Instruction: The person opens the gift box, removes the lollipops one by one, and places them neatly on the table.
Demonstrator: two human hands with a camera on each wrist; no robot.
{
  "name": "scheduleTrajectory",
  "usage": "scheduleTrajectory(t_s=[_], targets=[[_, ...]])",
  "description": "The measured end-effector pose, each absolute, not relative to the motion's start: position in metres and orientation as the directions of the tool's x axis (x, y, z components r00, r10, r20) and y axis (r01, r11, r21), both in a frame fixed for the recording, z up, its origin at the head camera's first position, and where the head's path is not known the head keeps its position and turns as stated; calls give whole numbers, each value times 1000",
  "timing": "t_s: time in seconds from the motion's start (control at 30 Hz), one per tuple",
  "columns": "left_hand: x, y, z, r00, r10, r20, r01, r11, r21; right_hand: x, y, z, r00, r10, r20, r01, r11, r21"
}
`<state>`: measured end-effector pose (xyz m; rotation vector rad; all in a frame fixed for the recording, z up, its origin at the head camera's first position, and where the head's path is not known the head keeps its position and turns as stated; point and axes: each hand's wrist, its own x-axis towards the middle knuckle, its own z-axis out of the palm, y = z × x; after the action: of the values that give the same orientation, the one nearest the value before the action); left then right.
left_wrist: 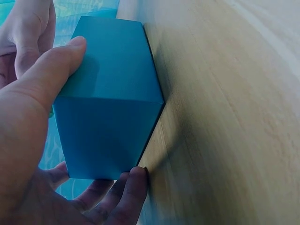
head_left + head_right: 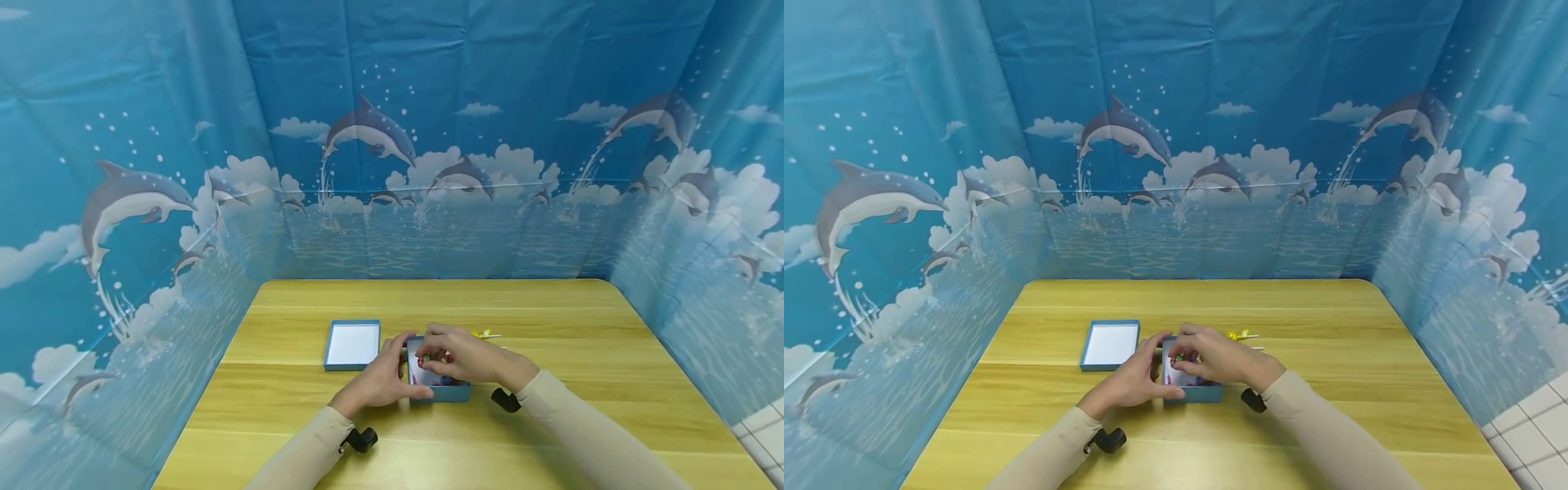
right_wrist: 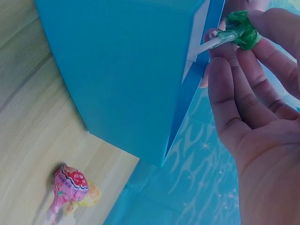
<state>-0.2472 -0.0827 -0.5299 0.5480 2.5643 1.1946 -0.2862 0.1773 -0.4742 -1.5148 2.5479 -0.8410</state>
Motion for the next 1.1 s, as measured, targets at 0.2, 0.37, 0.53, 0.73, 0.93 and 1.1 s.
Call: scheduleTrajectory(t_s=[0.2, 0.37, 0.53, 0.73, 0.93, 1.1], targets=[[-248, -81, -529, -889, 450, -81, 228, 591, 774, -284, 183, -472, -523, -820, 232, -799, 377, -468], [-249, -80, -529, -892, 445, -76, 228, 589, 775, -283, 187, -473, -528, -810, 254, -804, 382, -455], [-248, -79, -529, -897, 436, -76, 222, 591, 776, -282, 192, -477, -533, -801, 272, -807, 384, -448], [-248, -79, -529, -897, 436, -77, 225, 598, 769, -281, 198, -477, -538, -790, 294, -809, 386, -444], [-249, -80, -528, -902, 427, -67, 226, 598, 769, -281, 203, -476, -557, -767, 319, -800, 392, -455], [-247, -81, -529, -904, 423, -70, 216, 592, 777, -280, 208, -477, -582, -747, 322, -786, 415, -459]])
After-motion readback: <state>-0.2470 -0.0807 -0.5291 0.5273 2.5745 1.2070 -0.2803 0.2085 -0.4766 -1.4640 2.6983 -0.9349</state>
